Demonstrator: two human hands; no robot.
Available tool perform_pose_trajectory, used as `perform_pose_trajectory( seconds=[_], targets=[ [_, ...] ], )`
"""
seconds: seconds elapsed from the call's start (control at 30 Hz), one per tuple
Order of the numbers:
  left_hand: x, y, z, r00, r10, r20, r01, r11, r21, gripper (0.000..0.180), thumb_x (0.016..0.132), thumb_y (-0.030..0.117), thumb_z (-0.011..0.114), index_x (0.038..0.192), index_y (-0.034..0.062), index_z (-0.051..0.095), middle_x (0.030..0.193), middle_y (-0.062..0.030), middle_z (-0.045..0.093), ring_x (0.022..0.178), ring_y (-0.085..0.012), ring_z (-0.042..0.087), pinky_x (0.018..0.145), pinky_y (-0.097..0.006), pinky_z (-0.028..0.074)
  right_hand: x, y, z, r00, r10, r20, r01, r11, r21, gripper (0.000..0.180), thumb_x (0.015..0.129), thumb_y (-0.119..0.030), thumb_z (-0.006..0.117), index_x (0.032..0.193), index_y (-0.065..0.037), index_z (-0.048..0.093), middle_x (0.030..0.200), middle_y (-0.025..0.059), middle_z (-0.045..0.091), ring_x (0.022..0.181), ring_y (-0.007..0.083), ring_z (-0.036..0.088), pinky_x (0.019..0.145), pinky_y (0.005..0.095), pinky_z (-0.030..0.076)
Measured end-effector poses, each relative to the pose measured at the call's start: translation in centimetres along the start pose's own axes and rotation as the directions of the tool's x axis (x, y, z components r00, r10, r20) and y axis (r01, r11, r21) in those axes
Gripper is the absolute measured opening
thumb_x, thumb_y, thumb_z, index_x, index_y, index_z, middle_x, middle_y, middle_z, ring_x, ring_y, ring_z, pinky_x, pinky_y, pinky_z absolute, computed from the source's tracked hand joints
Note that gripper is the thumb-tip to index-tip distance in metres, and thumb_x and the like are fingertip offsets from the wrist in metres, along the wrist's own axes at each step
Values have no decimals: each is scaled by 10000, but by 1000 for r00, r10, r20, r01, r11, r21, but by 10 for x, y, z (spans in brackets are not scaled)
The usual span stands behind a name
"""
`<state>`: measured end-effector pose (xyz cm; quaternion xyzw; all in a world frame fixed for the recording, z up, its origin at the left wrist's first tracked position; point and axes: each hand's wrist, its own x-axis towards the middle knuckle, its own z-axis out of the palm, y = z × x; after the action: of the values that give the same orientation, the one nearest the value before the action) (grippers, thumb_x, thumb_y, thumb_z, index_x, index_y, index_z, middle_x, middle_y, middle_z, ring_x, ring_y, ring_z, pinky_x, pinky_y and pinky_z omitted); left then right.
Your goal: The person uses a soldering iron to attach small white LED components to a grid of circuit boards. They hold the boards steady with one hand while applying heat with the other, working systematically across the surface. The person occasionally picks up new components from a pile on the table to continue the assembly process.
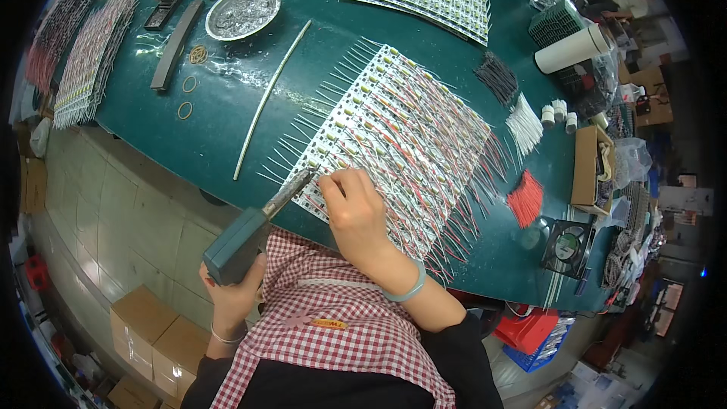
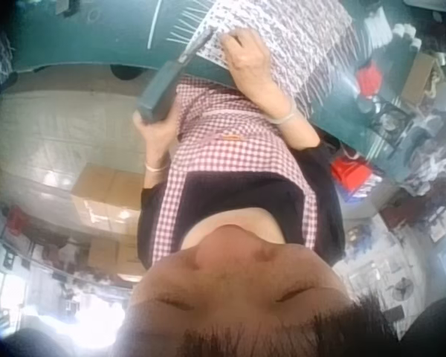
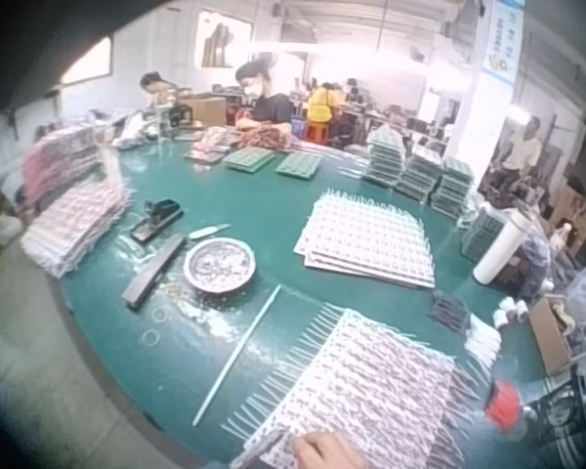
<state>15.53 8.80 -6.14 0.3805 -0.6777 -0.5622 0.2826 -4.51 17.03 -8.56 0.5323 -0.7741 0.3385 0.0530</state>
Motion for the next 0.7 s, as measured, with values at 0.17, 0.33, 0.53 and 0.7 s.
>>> perform_pose_trajectory(
  seconds=[0.17, 0.33, 0.53, 0.7],
  targets=[
    [2, 1, 2, 1000, 24, 18, -24, 999, 22, 165, 751, -40, 731, 901, -56, 664, 793, -83, 648, 674, -120, 610, 592, -260, 471, -1, 1, 1, 1000, -4, -2, 4, 1000, -1, 283, 714, 70, 619, 987, 5, 658, 906, 105, 589, 827, 277, 584, 683, 362, 508],
    [4, 4, 1, 997, 72, 33, -75, 993, 92, 146, 749, -40, 727, 881, -55, 665, 786, -89, 645, 651, -127, 610, 585, -254, 467, -1, 1, 1, 1000, -2, 5, 2, 1000, -11, 288, 712, 67, 619, 990, 2, 657, 908, 106, 589, 835, 277, 584, 687, 360, 508],
    [2, 4, -2, 989, 137, 47, -142, 981, 132, 136, 748, -44, 720, 874, -55, 669, 789, -100, 650, 636, -138, 619, 562, -259, 472, -1, 0, 0, 1000, -2, 5, 2, 1000, -18, 291, 709, 60, 623, 990, -7, 654, 907, 102, 588, 834, 275, 584, 676, 360, 510],
    [-3, 1, -6, 995, 89, 34, -92, 991, 98, 152, 744, -45, 722, 888, -59, 677, 799, -107, 658, 640, -147, 634, 552, -262, 481, -1, 0, 1, 1000, -4, 3, 4, 1000, -25, 291, 707, 59, 624, 988, -9, 653, 904, 100, 587, 834, 273, 585, 668, 359, 510]
  ],
)
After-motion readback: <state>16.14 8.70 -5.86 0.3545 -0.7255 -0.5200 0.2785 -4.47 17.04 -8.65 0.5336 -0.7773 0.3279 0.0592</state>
